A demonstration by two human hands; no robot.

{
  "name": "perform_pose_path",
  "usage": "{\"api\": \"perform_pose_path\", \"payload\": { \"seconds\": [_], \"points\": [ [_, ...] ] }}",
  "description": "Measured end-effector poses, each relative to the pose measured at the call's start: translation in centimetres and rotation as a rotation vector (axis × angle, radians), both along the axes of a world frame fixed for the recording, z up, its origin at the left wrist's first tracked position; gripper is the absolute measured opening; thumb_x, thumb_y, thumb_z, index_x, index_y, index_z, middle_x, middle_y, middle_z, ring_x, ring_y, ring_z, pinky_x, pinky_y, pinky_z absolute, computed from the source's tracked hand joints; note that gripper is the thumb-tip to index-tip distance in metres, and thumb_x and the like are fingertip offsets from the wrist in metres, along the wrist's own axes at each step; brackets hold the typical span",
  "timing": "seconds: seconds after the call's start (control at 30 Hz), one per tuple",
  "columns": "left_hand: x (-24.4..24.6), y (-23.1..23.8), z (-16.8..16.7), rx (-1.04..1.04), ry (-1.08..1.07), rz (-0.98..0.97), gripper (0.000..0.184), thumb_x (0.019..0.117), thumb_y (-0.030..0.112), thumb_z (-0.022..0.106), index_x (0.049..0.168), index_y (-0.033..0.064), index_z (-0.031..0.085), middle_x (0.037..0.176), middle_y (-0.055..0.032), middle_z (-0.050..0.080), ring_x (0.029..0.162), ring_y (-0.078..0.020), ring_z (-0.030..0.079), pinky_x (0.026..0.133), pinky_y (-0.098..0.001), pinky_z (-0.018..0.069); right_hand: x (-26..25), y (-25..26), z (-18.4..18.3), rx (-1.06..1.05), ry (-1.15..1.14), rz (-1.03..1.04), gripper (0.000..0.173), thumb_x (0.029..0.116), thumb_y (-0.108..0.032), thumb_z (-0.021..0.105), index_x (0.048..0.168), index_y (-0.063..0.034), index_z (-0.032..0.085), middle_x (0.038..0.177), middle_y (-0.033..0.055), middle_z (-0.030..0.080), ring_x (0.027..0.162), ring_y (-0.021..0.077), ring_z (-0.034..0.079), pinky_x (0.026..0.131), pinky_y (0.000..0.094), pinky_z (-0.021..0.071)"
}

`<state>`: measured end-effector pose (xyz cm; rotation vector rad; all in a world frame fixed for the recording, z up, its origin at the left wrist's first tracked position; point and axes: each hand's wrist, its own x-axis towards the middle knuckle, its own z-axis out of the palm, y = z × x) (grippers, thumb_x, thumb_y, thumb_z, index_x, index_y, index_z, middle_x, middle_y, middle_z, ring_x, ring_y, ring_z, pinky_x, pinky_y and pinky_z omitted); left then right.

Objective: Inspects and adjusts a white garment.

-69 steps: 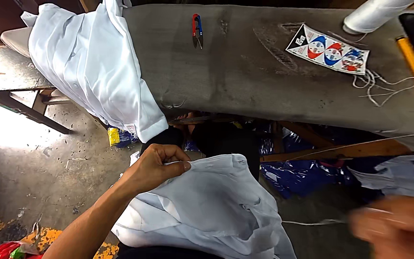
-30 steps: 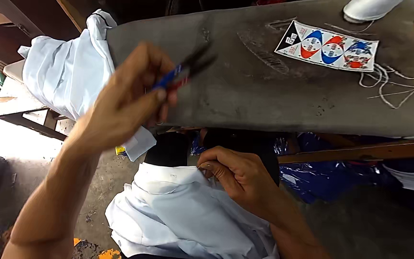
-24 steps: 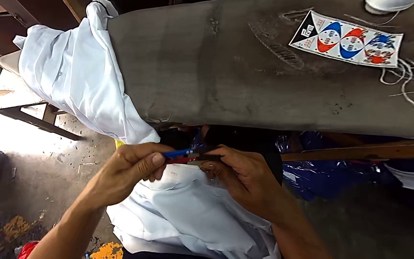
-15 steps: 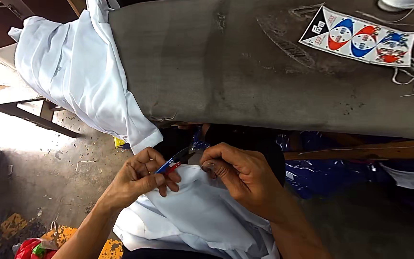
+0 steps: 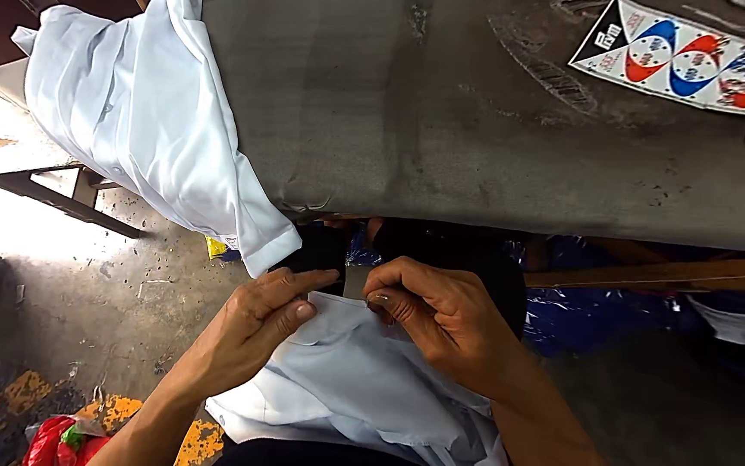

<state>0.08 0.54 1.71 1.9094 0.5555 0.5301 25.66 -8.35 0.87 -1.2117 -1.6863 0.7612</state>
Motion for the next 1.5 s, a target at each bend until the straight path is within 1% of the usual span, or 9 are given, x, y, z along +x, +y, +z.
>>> {"api": "perform_pose_path", "payload": {
  "seconds": [0.1, 0.23, 1.0, 1.07, 1.17, 1.3, 1.4, 1.47, 1.5],
  "points": [
    [0.2, -0.7, 0.0, 0.144, 0.046, 0.052, 0.035, 0.1055, 0.033, 0.058, 0.131, 0.0139, 0.072, 0.097, -0.0010, 0.065, 0.092, -0.0068, 0.057, 0.086, -0.0247, 0.0468, -0.1, 0.1, 0.1, 0.004, 0.006, -0.001, 0.022, 0.1075, -0.019, 0.052, 0.104, -0.0080, 0.070, 0.088, -0.0040, 0.067, 0.079, -0.0008, 0.063, 0.071, 0.0143, 0.0530],
    [0.8, -1.4, 0.0, 0.207, 0.035, 0.135, 0.028, 0.0988, 0.028, 0.070, 0.121, 0.0126, 0.077, 0.098, -0.0006, 0.070, 0.093, -0.0069, 0.063, 0.085, -0.0243, 0.0526, -0.2, 0.0, 0.2, 0.011, 0.001, 0.002, 0.021, 0.1070, -0.019, 0.052, 0.102, -0.0080, 0.070, 0.087, -0.0041, 0.067, 0.079, -0.0011, 0.063, 0.070, 0.0137, 0.0527],
    [1.6, -0.8, 1.3, 0.190, -0.012, 0.092, 0.025, 0.1010, 0.022, 0.067, 0.117, 0.0067, 0.077, 0.102, -0.0019, 0.074, 0.094, -0.0074, 0.067, 0.085, -0.0253, 0.0564, 0.3, 0.0, 0.7, 0.057, -0.008, -0.031, 0.020, 0.1060, -0.019, 0.054, 0.103, -0.0090, 0.071, 0.090, -0.0048, 0.068, 0.080, 0.0000, 0.063, 0.070, 0.0154, 0.0534],
    [2.1, 0.4, 2.9, 0.280, -0.010, 0.138, 0.028, 0.1003, 0.023, 0.068, 0.122, 0.0073, 0.073, 0.103, 0.0001, 0.072, 0.090, -0.0057, 0.067, 0.081, -0.0248, 0.0580, 1.6, -0.6, 1.3, 0.088, 0.004, -0.075, 0.017, 0.1035, -0.019, 0.059, 0.104, -0.0087, 0.073, 0.094, -0.0044, 0.069, 0.082, 0.0023, 0.066, 0.072, 0.0195, 0.0585],
    [4.3, 4.1, 6.4, 0.640, 0.095, 0.219, 0.034, 0.1012, 0.025, 0.065, 0.130, 0.0060, 0.069, 0.106, -0.0028, 0.072, 0.092, -0.0076, 0.067, 0.081, -0.0255, 0.0566, 4.4, -2.7, 2.8, 0.108, -0.011, -0.173, 0.017, 0.1014, -0.023, 0.063, 0.105, -0.0111, 0.075, 0.097, -0.0046, 0.070, 0.081, 0.0048, 0.067, 0.069, 0.0223, 0.0599],
    [9.0, 10.8, 7.6, 0.907, 0.244, 0.294, 0.029, 0.1018, 0.026, 0.061, 0.122, 0.0073, 0.073, 0.101, -0.0146, 0.069, 0.095, -0.0274, 0.065, 0.085, -0.0417, 0.0515, 8.7, -7.9, 3.5, 0.096, -0.110, -0.384, 0.017, 0.0978, -0.021, 0.066, 0.106, -0.0096, 0.076, 0.103, 0.0015, 0.073, 0.087, 0.0119, 0.070, 0.072, 0.0281, 0.0610],
    [11.2, 13.5, 7.4, 0.895, 0.440, 0.282, 0.033, 0.1033, 0.029, 0.057, 0.127, 0.0103, 0.070, 0.121, -0.0214, 0.062, 0.117, -0.0389, 0.058, 0.099, -0.0502, 0.0448, 11.4, -12.7, 4.0, 0.016, -0.169, -0.546, 0.020, 0.0971, -0.017, 0.064, 0.112, -0.0055, 0.072, 0.108, 0.0016, 0.069, 0.094, 0.0079, 0.066, 0.082, 0.0250, 0.0571],
    [11.0, 12.4, 7.8, 0.927, 0.442, 0.292, 0.043, 0.1037, 0.033, 0.055, 0.140, 0.0114, 0.063, 0.145, -0.0248, 0.052, 0.135, -0.0436, 0.048, 0.109, -0.0562, 0.0397, 12.3, -15.1, 4.4, -0.029, -0.146, -0.632, 0.021, 0.0985, -0.015, 0.064, 0.115, -0.0032, 0.071, 0.110, -0.0003, 0.067, 0.095, 0.0043, 0.064, 0.084, 0.0214, 0.0552],
    [10.6, 10.6, 8.2, 0.948, 0.382, 0.291, 0.042, 0.1041, 0.030, 0.055, 0.139, 0.0093, 0.062, 0.147, -0.0236, 0.051, 0.135, -0.0408, 0.048, 0.109, -0.0535, 0.0403, 12.6, -15.7, 4.3, -0.039, -0.127, -0.653, 0.021, 0.0994, -0.016, 0.064, 0.115, -0.0036, 0.071, 0.110, -0.0013, 0.068, 0.095, 0.0038, 0.065, 0.084, 0.0209, 0.0553]
  ]
}}
